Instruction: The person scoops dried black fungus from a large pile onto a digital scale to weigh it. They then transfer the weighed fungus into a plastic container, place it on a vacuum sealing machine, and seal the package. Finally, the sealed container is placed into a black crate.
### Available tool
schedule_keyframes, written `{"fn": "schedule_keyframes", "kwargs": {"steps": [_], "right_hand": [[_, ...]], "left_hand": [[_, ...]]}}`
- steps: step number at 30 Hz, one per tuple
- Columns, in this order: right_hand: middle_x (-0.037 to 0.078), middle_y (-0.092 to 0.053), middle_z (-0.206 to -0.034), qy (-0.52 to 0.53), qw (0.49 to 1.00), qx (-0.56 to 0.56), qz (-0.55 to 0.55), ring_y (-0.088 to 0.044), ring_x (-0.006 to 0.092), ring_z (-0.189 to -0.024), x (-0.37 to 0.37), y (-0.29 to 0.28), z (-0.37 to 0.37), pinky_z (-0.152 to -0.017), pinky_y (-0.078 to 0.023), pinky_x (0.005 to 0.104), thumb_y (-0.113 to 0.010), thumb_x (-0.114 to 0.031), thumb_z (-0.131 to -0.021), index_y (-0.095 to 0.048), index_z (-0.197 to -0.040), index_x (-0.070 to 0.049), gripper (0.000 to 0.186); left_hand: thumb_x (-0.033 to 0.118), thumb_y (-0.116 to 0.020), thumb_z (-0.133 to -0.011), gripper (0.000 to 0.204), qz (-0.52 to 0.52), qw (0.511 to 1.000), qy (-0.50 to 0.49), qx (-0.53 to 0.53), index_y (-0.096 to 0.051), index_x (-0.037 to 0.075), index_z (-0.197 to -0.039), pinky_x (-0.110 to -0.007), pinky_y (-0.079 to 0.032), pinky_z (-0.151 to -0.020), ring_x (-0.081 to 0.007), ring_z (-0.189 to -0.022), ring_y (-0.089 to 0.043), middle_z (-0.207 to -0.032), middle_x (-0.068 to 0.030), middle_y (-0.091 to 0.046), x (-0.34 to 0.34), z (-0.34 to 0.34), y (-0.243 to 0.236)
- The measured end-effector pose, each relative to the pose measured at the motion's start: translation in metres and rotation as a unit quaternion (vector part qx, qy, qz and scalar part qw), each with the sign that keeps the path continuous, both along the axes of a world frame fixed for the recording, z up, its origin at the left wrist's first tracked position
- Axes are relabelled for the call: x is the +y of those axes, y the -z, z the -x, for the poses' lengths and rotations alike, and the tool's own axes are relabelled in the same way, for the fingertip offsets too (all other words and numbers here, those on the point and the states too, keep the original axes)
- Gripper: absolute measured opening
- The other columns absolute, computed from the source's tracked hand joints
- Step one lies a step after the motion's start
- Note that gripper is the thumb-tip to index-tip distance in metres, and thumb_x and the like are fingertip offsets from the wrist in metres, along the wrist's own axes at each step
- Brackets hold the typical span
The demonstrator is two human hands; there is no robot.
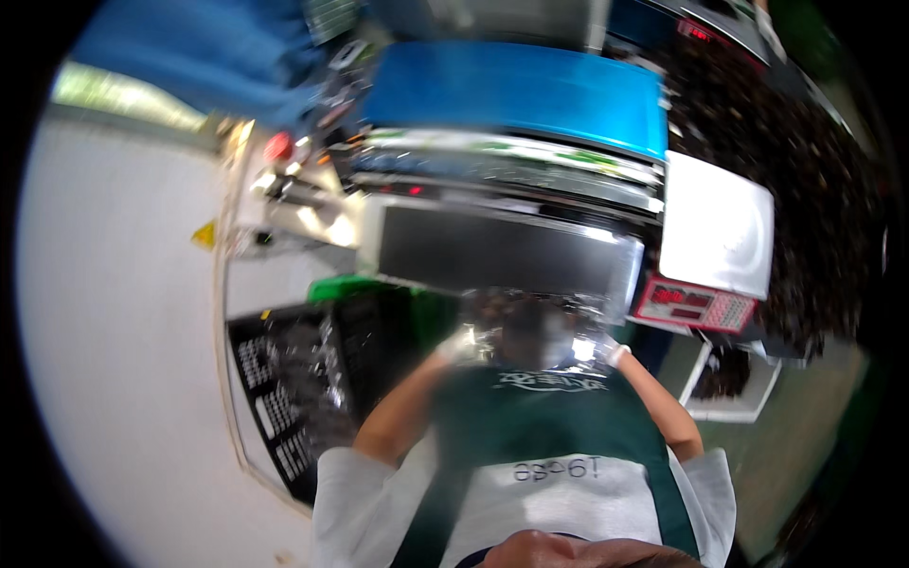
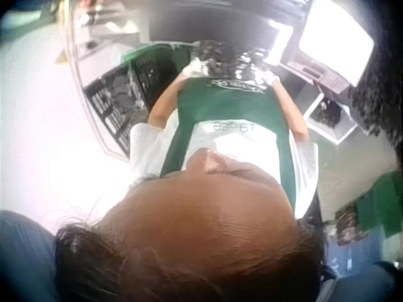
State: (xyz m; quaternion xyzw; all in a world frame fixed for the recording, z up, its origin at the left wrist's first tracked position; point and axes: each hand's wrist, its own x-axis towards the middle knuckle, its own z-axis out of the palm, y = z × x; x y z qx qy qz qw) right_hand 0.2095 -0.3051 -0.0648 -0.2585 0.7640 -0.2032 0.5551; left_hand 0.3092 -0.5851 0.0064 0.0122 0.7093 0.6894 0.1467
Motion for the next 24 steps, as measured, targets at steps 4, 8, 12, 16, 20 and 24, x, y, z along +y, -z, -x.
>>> {"fn": "schedule_keyframes", "kwargs": {"steps": [4,8,12,16,20,24], "right_hand": [[0.011,-0.069,-0.095,-0.006,0.999,-0.051,-0.019,-0.064,0.017,-0.087,0.005,-0.017,0.008,-0.082,-0.052,0.0312,-0.062,-0.021,-0.094,-0.065,-0.108,-0.001,0.024],[0.013,-0.068,-0.1,-0.032,0.995,-0.084,-0.045,-0.065,0.0197,-0.091,-0.008,-0.041,0.017,-0.085,-0.052,0.0325,-0.059,-0.02,-0.096,-0.061,-0.115,-0.001,0.027],[0.016,-0.067,-0.104,0.0,0.987,-0.147,-0.07,-0.065,0.0224,-0.095,-0.037,-0.069,0.008,-0.088,-0.052,0.0337,-0.056,-0.019,-0.098,-0.057,-0.122,-0.002,0.03],[0.018,-0.066,-0.109,0.127,0.955,-0.23,-0.136,-0.065,0.0251,-0.098,-0.08,-0.124,0.004,-0.09,-0.052,0.0349,-0.053,-0.019,-0.1,-0.054,-0.129,-0.002,0.034],[0.018,-0.06,-0.125,0.166,0.859,-0.397,0.278,-0.062,0.0248,-0.109,-0.057,-0.174,0.021,-0.097,-0.049,0.0366,-0.054,-0.02,-0.098,-0.044,-0.141,-0.001,0.048],[0.012,-0.06,-0.13,0.181,0.922,-0.097,0.327,-0.06,0.0164,-0.106,-0.098,-0.2,0.012,-0.091,-0.048,0.0283,-0.054,-0.009,-0.096,-0.055,-0.133,0.005,0.04]], "left_hand": [[0.017,-0.069,-0.082,0.017,-0.204,0.974,-0.062,-0.074,-0.067,0.002,-0.09,-0.035,-0.053,-0.083,-0.0198,-0.091,-0.065,-0.092,-0.0086,-0.067,0.011,0.002,-0.016],[0.013,-0.069,-0.086,0.021,-0.206,0.977,0.03,0.042,-0.062,0.001,-0.103,-0.032,-0.052,-0.083,-0.0175,-0.088,-0.062,-0.096,-0.0076,-0.063,0.026,0.012,-0.099],[0.018,-0.065,-0.093,0.04,-0.229,0.963,0.062,0.127,-0.057,0.003,-0.129,-0.032,-0.043,-0.099,-0.0169,-0.122,-0.05,-0.132,-0.0128,-0.054,0.063,-0.017,-0.122],[0.022,-0.052,-0.103,0.042,-0.384,0.923,0.016,-0.033,-0.049,0.009,-0.142,-0.018,-0.042,-0.097,-0.0083,-0.114,-0.055,-0.137,-0.0036,-0.054,0.08,-0.068,-0.105],[0.013,-0.051,-0.1,0.046,-0.067,0.961,-0.182,0.199,-0.044,0.007,-0.145,-0.026,-0.043,-0.105,-0.0138,-0.121,-0.053,-0.139,-0.0048,-0.052,0.065,-0.109,-0.052],[0.041,-0.049,-0.099,0.059,-0.694,0.689,-0.199,0.062,-0.036,0.014,-0.15,-0.048,-0.03,-0.116,-0.0285,-0.14,-0.037,-0.154,-0.0077,-0.038,0.045,-0.12,-0.048]]}}
